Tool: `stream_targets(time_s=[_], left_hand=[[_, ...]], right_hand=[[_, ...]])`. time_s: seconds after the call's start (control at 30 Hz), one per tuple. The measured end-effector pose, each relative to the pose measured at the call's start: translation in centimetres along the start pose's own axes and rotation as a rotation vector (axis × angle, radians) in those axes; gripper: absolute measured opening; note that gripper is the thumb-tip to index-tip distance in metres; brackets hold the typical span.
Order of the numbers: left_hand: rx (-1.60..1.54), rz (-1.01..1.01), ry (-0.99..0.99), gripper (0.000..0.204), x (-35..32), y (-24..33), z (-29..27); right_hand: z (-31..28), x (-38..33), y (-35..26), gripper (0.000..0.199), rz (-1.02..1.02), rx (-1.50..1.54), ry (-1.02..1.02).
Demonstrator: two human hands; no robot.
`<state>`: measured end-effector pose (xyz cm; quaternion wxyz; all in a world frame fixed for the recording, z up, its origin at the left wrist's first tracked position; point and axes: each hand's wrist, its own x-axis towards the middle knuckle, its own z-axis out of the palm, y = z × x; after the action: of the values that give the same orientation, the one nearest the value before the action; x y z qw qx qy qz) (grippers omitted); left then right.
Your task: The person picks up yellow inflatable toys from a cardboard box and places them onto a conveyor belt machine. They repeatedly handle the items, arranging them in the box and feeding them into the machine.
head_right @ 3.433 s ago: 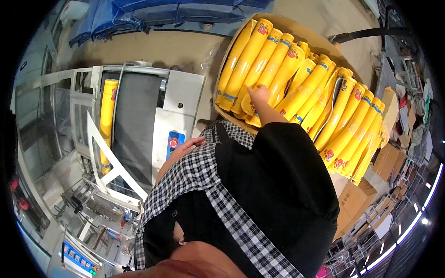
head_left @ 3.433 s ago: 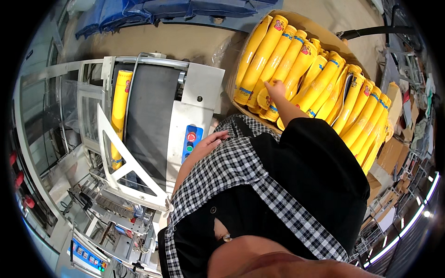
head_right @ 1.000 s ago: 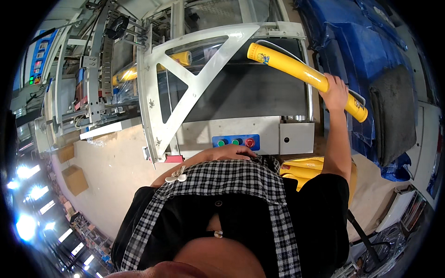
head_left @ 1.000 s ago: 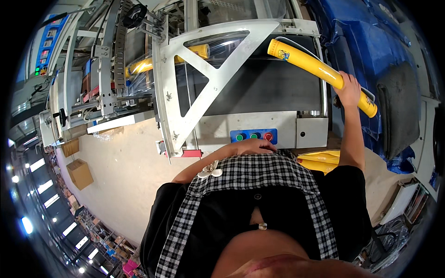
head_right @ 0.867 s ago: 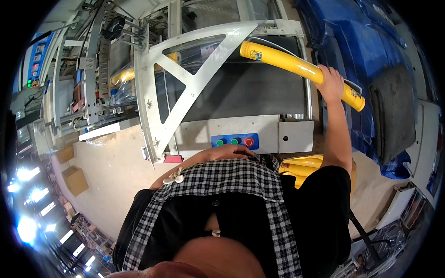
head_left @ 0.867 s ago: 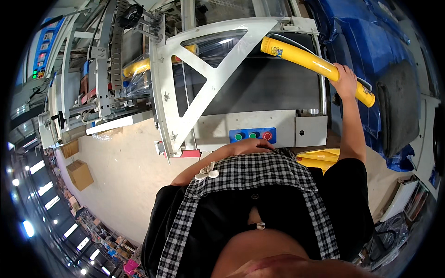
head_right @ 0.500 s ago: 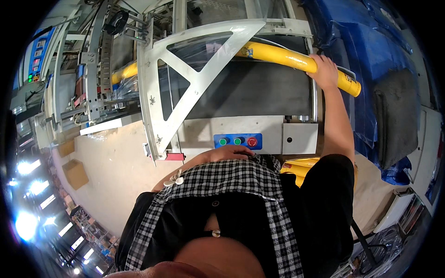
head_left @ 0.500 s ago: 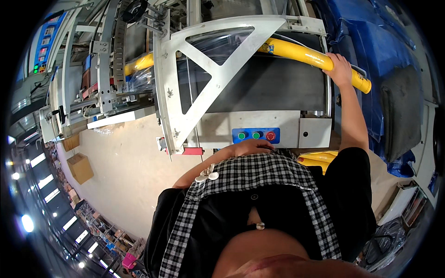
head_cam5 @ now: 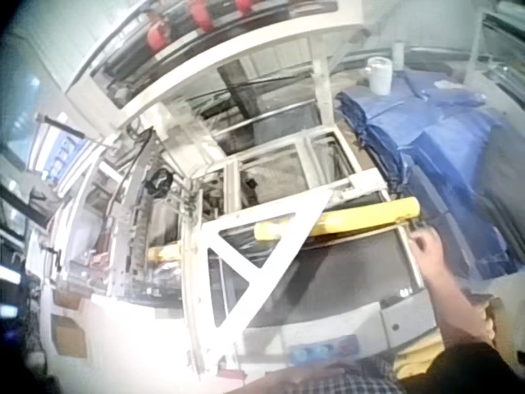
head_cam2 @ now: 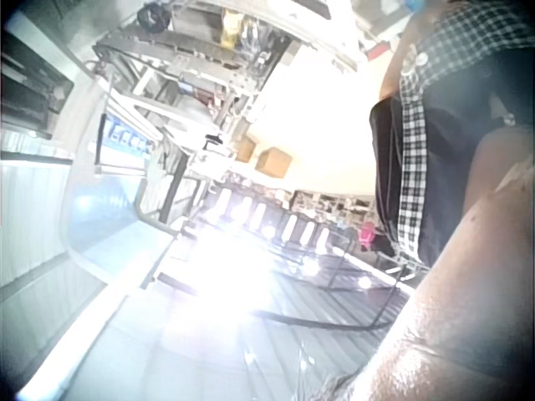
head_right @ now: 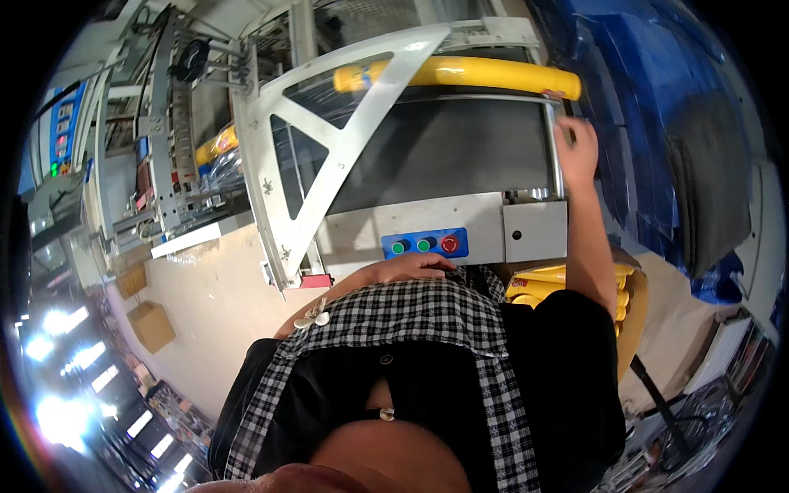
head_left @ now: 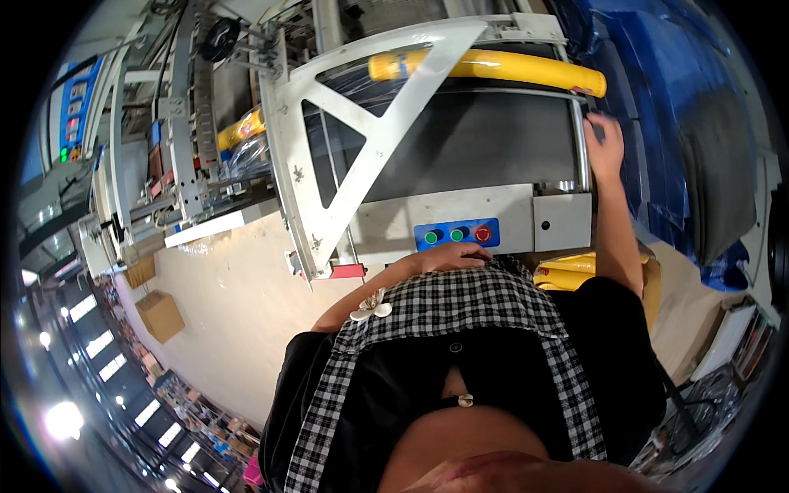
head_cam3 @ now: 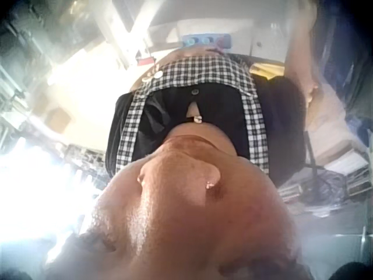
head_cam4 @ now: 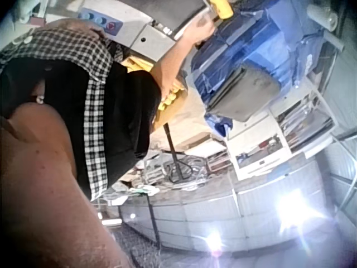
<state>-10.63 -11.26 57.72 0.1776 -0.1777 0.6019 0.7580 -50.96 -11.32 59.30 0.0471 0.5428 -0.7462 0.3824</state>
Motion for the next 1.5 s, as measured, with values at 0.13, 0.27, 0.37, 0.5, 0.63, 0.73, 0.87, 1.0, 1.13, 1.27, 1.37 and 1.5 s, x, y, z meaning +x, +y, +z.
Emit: stream_targets(time_s=[0.13, 0.27, 0.37, 0.5, 0.63, 0.73, 0.87, 1.0, 1.13, 1.27, 1.37, 1.5], left_hand=[[0.082, 0.049, -0.081, 0.048, 1.2, -0.1, -0.1], [0.039, -0.009, -0.169, 0.040, 2.0, 0.5, 0.4], [0.105, -0.015, -0.245, 0.037, 2.8, 1.8, 0.9], [0.154, -0.061, -0.270, 0.035, 3.3, 5.7, 2.0], [0.182, -0.175, -0.301, 0.035, 2.9, 7.2, 4.0], [0.194, -0.259, -0.249, 0.035, 3.6, 7.3, 1.3], [0.080, -0.410, -0.235, 0.040, 3.3, 7.0, 2.9], [0.106, -0.369, -0.241, 0.035, 3.4, 6.1, 3.8], [0.203, -0.351, -0.267, 0.037, 3.9, 7.3, 4.5], [0.236, -0.397, -0.341, 0.038, 4.2, 8.3, 4.7], [0.239, -0.436, -0.365, 0.040, 4.7, 8.8, 5.1], [0.171, -0.295, -0.438, 0.038, 5.4, 5.6, 4.3]], right_hand=[[-4.9, -18.3, 6.5, 0.019, 0.736, -0.277, 0.244], [-7.3, -35.0, 5.9, 0.071, 1.578, -0.817, -0.101], [-8.4, -39.5, 3.4, 0.092, 2.133, -0.713, -0.192], [-10.2, -40.0, 3.4, 0.087, 2.108, 0.151, -0.087], [-12.4, -31.6, -0.8, 0.083, 2.148, -0.084, 0.141], [-4.2, -31.2, 5.2, 0.082, 2.327, -0.451, 0.340], [-4.5, -34.0, 9.6, 0.076, 2.485, -0.203, 0.495], [-8.0, -31.8, 6.4, 0.072, 2.254, -0.203, 0.282], [-8.5, -32.5, 6.8, 0.065, 2.198, -0.216, 0.216], [-9.1, -36.0, 8.2, 0.055, 2.120, -0.135, 0.140], [-10.3, -38.7, 7.0, 0.050, 1.973, -0.088, 0.212], [-13.1, -42.0, 2.1, 0.049, 1.753, 0.672, 0.447]])
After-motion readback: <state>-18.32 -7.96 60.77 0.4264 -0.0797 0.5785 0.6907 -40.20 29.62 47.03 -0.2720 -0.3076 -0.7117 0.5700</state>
